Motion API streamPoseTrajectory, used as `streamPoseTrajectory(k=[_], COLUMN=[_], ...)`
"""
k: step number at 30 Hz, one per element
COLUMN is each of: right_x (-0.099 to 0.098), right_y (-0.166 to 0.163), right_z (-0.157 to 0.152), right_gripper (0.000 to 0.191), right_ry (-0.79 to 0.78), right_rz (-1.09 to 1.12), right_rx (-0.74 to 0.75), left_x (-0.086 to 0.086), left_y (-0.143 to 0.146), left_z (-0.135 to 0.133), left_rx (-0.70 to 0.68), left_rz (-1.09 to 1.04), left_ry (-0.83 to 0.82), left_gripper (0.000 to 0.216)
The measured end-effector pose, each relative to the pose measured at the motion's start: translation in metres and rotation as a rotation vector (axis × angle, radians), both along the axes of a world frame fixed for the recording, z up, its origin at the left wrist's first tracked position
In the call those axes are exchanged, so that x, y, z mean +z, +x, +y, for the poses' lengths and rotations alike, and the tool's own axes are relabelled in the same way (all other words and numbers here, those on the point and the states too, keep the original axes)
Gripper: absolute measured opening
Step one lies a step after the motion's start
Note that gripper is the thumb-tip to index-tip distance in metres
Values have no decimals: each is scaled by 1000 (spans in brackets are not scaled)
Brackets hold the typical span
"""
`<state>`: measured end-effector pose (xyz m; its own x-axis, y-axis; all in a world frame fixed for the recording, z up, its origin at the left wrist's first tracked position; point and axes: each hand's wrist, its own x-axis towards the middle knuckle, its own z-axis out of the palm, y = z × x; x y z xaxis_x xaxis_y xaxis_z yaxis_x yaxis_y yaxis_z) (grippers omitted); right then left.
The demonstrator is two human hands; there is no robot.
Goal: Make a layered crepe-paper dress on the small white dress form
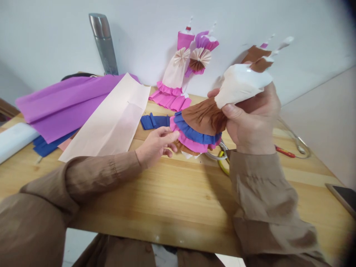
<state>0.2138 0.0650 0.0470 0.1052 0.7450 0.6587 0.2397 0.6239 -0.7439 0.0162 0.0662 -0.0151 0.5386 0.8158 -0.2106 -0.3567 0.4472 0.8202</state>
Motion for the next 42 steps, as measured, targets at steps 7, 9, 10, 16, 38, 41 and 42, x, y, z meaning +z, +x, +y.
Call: streamPoseTrajectory(k=[7,9,10,16,38,41,42], right_x=[-9,-10,-10,-13,-20,-22,-23], right_y=[9,9,9,15,23,27,28], right_z=[18,19,19,24,19,23,25], right_gripper=[51,49,50,56,36,39,44], right_ry=[191,192,198,198,87,96,113], right_rz=[78,65,60,162,10,3,23], right_rx=[140,162,177,176,58,34,40], left_x=[-7,-8,-9,-12,-24,-25,-25], left_y=[4,5,6,5,6,5,5], left_z=[8,11,12,12,-1,-2,-2], left_rx=[-36,-25,-16,-20,-32,-65,-79], left_rz=[-52,-71,-82,-110,-188,-224,-233], left_ry=[-125,-143,-148,-182,-310,-299,-283], left_gripper=[10,11,14,18,19,18,18])
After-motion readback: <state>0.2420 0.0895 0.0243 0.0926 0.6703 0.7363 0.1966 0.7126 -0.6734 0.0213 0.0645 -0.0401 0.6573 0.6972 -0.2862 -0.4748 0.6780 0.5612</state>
